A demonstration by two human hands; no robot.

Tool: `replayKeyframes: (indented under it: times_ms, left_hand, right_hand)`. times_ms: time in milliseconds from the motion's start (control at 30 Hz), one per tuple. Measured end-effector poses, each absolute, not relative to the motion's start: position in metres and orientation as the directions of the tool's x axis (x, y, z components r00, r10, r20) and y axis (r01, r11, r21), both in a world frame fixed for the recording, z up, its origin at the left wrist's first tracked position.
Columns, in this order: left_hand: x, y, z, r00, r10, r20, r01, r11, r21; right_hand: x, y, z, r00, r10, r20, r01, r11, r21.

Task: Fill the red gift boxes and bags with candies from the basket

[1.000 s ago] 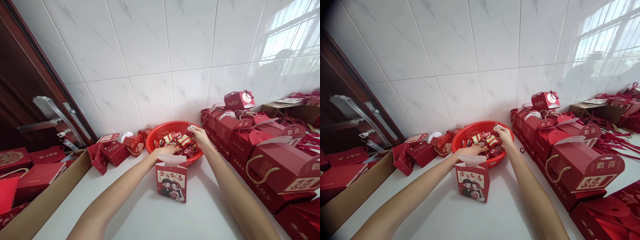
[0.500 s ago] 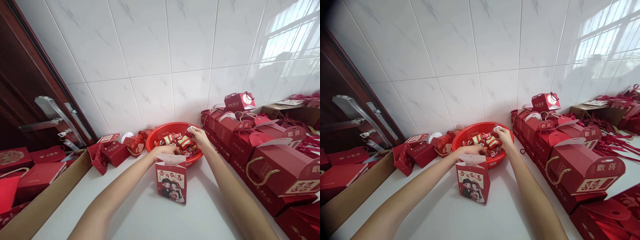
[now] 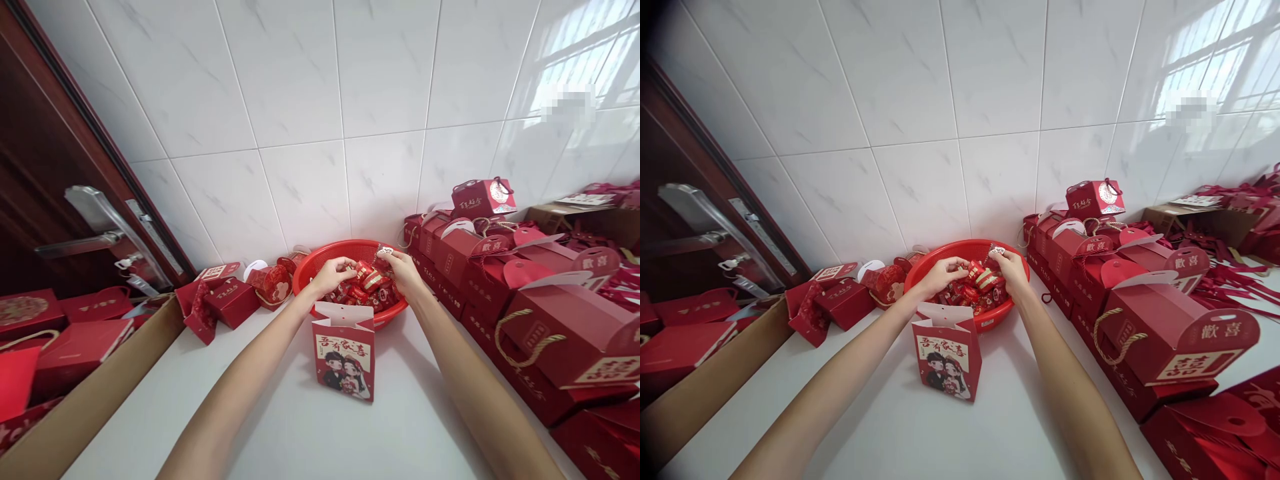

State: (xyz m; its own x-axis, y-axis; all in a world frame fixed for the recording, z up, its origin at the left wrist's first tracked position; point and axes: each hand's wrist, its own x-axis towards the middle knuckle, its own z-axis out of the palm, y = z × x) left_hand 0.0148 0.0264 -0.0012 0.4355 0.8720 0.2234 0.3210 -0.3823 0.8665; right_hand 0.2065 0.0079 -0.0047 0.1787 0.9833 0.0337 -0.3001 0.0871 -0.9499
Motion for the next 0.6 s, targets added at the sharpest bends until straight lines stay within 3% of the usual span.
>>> replayKeyframes:
  times_ms: [300, 467, 600]
  left_hand:
    - [0.015, 0.031, -0.007, 0.313, 0.921, 0.231, 0.172, -0.294, 0.94]
    - [0.014, 0.029, -0.006, 0.334, 0.915, 0.228, 0.12, -0.281, 0.952]
    - [0.014, 0.029, -0.006, 0.353, 0.907, 0.229, 0.1, -0.28, 0.955]
  right_hand:
    - [0.206, -0.001, -0.001, 0.027, 0.998, 0.064, -0.234, 0.068, -0.97]
    - [0.205, -0.004, 0.0, -0.129, 0.991, 0.024, -0.182, 0.0, -0.983]
    - [0.206, 0.0, -0.007, -0.137, 0.989, 0.059, -0.167, 0.035, -0.985]
